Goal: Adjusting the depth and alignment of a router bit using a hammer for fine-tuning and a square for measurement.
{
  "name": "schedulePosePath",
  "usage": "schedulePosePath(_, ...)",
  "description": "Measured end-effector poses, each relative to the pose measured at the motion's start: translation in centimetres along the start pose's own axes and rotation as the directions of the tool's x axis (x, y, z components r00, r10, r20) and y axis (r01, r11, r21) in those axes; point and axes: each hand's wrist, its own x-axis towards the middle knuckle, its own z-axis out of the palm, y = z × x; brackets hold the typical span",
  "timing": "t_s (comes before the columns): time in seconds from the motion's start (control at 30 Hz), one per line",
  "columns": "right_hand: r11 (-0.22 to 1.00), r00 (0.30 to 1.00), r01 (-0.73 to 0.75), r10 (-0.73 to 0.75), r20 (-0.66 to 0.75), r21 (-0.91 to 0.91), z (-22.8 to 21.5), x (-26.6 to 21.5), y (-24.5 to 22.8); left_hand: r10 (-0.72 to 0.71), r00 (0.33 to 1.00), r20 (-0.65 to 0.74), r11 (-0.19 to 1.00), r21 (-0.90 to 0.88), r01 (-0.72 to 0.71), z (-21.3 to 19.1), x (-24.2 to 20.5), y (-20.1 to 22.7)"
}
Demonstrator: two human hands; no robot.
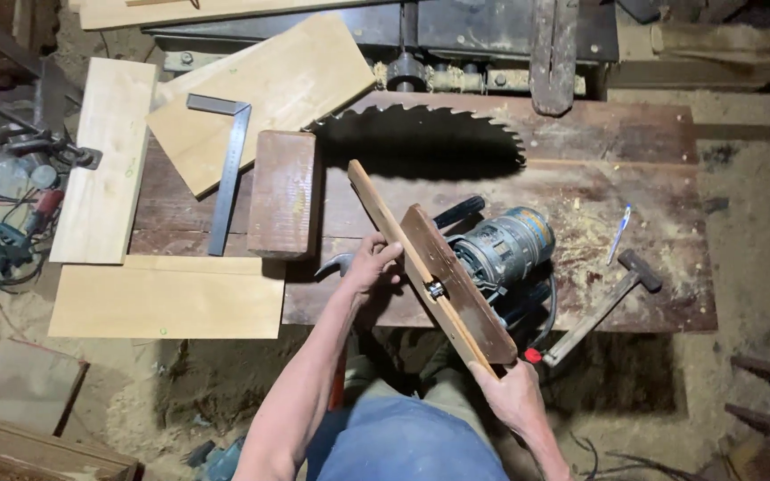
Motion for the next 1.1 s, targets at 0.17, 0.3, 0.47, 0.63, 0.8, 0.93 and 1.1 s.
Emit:
schedulePosePath(0.17, 0.994, 0.996, 0.078, -0.080, 0.034, 0.073, -2.0, 0.8, 1.9, 0.000, 0.997, 0.071, 0.995, -0.103, 0.008, 0.0, -1.0, -0.7)
schedulePosePath(0.3, 0.986, 0.999, -0.037, 0.032, 0.033, 0.165, -4.4, 1.5, 3.1, 0.125, 0.986, 0.113, 0.987, -0.112, -0.112, 2.7, -4.7, 2.7)
schedulePosePath(0.47, 0.812, 0.975, 0.198, -0.221, -0.026, 0.549, -6.4, 5.1, 8.2, 0.267, 0.921, 0.282, 0.923, 0.202, -0.329, 6.2, -7.8, 7.8)
schedulePosePath(0.63, 0.740, 0.985, 0.119, -0.174, 0.018, 0.662, -8.8, 6.6, 11.5, 0.373, 0.903, 0.215, 0.818, 0.383, -0.429, 10.6, -6.6, 7.2)
schedulePosePath(0.8, 0.603, 0.971, 0.062, -0.221, 0.091, 0.795, -10.4, 5.9, 11.5, 0.479, 0.858, 0.185, 0.850, 0.146, -0.506, 14.3, -7.1, 6.2)
schedulePosePath(0.93, 0.633, 0.972, -0.039, -0.157, 0.177, 0.773, -11.8, 6.0, 13.5, 0.548, 0.830, 0.103, 0.785, 0.281, -0.553, 16.2, -9.5, 8.5)
schedulePosePath(1.1, 0.549, 0.926, -0.201, -0.164, 0.340, 0.811, -10.8, 9.4, 22.8, 0.559, 0.817, 0.144, 0.717, 0.411, -0.563, 17.8, -12.9, 11.2)
